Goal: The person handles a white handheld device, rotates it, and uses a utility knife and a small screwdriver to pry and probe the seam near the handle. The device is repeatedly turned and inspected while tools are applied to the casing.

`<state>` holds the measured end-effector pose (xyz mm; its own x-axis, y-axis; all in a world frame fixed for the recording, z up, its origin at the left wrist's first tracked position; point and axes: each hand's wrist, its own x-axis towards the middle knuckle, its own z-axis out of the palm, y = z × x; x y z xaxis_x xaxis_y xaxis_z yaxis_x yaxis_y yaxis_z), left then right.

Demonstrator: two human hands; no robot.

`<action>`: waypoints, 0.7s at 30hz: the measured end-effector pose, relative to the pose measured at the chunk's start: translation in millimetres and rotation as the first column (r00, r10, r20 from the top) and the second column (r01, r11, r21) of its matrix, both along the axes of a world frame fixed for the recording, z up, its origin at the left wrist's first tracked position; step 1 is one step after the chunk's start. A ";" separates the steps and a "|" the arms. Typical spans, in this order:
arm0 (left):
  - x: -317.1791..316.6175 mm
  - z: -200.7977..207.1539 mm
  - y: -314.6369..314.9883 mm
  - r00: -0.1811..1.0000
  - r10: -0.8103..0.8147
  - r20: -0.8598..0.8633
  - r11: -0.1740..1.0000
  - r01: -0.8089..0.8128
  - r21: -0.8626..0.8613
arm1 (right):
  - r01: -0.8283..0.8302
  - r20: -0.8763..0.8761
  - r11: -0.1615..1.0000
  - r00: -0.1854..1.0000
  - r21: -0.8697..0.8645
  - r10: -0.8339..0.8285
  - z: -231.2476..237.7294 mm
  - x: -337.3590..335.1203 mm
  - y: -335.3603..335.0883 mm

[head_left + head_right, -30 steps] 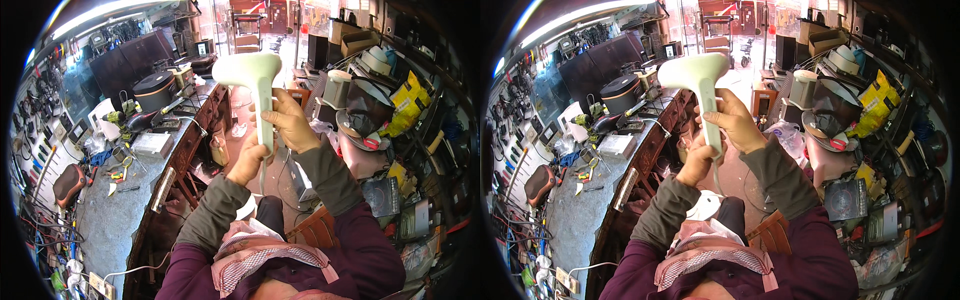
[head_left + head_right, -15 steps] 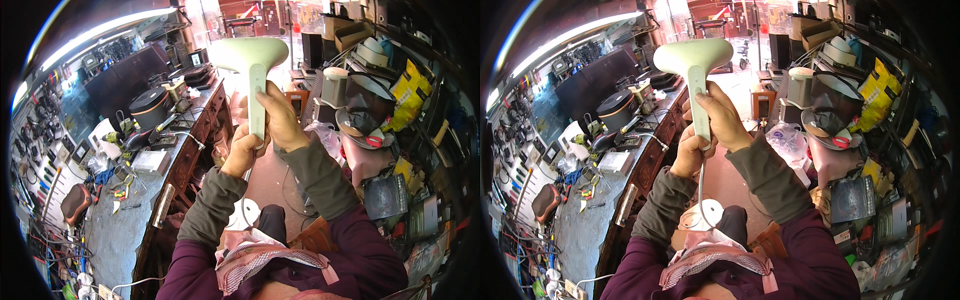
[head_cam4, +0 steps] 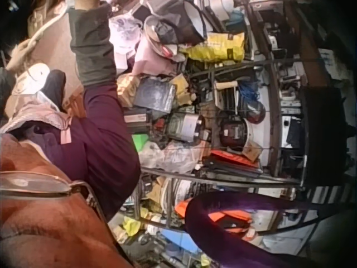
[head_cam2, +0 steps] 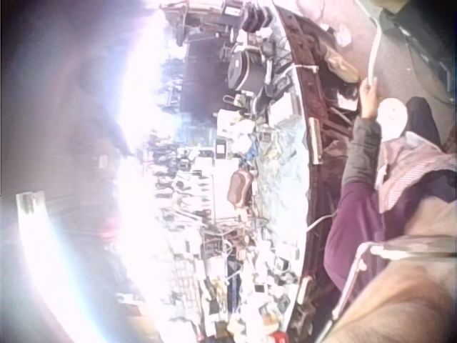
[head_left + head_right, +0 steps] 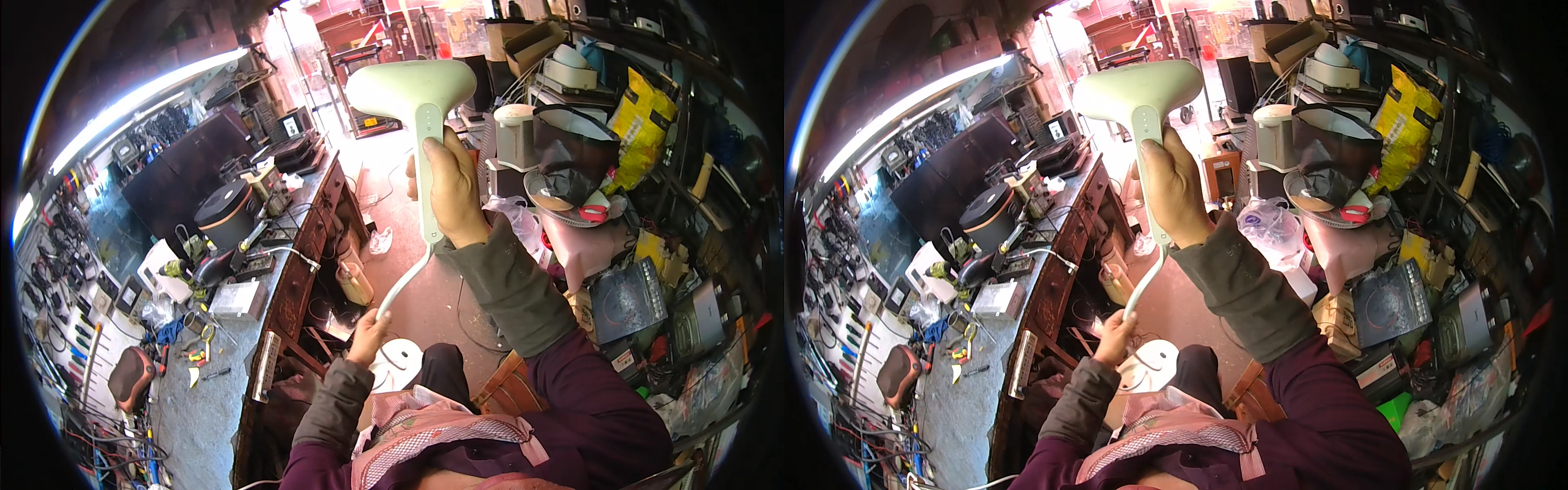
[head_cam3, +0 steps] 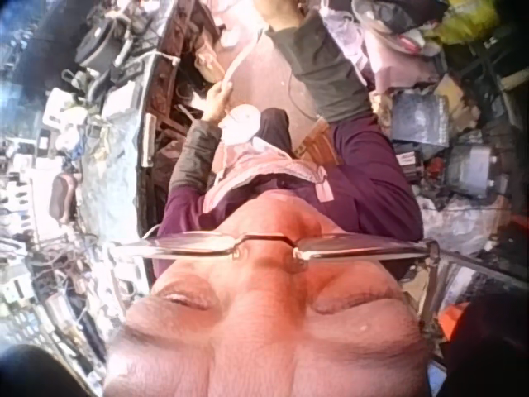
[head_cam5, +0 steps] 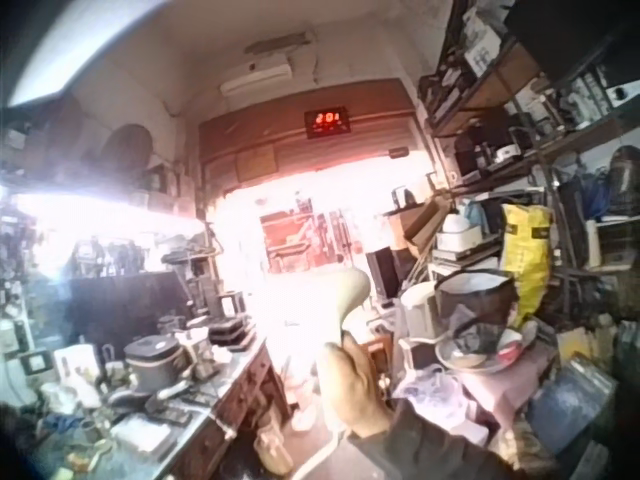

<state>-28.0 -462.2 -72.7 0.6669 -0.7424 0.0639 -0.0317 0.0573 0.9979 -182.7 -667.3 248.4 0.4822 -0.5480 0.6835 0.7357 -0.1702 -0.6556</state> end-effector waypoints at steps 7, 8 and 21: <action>5.0 143.4 48.4 0.832 0.350 0.432 0.932 -0.262 -0.249 | 0.070 -0.013 0.996 0.997 -0.051 -0.070 16.9 -23.1 -5.8; 6.2 161.0 52.4 0.723 0.425 0.544 0.904 -0.303 -0.303 | 0.068 -0.004 0.997 0.998 -0.049 -0.068 19.0 -25.9 -7.9; -32.1 344.2 101.1 -0.333 0.552 0.765 0.791 -0.083 -0.607 | -0.147 0.103 0.966 0.986 0.211 0.128 20.9 -32.6 -10.2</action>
